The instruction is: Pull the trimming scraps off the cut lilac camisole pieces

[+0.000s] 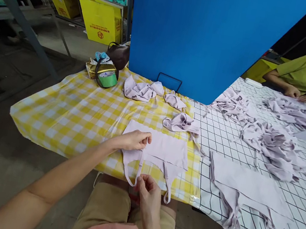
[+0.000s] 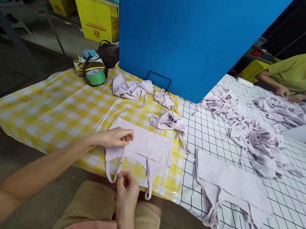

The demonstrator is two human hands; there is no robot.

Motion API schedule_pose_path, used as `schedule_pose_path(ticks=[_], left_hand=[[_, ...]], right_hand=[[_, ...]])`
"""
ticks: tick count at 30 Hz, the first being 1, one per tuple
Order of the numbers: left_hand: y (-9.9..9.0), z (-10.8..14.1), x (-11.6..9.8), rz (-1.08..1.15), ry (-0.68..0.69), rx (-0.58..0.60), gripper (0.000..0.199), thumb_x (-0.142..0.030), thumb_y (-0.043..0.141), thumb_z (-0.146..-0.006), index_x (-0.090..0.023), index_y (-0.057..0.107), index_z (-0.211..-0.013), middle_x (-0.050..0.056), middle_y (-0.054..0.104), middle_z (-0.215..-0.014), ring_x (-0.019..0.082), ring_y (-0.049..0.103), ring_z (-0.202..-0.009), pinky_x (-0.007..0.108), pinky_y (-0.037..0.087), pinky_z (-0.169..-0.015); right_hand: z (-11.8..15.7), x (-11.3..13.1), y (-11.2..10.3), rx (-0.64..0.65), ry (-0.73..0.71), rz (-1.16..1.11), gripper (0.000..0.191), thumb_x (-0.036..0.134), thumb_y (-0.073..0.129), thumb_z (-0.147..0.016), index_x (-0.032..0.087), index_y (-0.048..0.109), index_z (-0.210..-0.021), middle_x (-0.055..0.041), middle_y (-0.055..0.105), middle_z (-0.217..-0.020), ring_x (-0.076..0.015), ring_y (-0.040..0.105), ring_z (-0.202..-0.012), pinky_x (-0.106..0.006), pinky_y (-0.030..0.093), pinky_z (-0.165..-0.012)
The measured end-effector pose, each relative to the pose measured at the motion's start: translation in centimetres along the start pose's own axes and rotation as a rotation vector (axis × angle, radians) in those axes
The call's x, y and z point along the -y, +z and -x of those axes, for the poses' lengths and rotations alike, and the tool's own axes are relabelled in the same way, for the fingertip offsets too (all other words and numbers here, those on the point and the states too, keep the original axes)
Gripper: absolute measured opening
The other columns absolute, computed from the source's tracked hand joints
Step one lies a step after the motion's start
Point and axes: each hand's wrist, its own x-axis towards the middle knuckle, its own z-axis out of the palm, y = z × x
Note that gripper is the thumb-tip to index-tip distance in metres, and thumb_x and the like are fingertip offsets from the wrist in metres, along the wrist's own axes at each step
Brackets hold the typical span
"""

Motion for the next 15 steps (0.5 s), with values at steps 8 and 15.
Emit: schedule_pose_path(ticks=[8, 15], left_hand=[[4.5, -3.0, -1.3, -0.009, 0.062, -0.004, 0.021, -0.008, 0.044, -0.071, -0.017, 0.051, -0.088, -0.003, 0.053, -0.066, 0.01, 0.049, -0.06, 0.018, 0.034, -0.054], [5.7, -4.5, -1.4, -0.046, 0.102, 0.007, 0.023, -0.007, 0.044, -0.07, -0.018, 0.052, -0.088, -0.003, 0.054, -0.065, 0.011, 0.05, -0.06, 0.019, 0.034, -0.055]], right_hand=[[0.4, -1.8, -2.6, -0.304, -0.116, 0.239, 0.031, 0.046, 0.051, -0.069, 0.016, 0.059, -0.067, 0.0019, 0.047, -0.051, -0.0123, 0.038, -0.048, -0.023, 0.032, -0.046], [1.0, -2.4, -3.0, -0.387, -0.088, 0.216, 0.027, 0.046, 0.051, -0.071, 0.02, 0.056, -0.068, 0.0012, 0.049, -0.052, -0.0151, 0.043, -0.048, -0.024, 0.035, -0.047]])
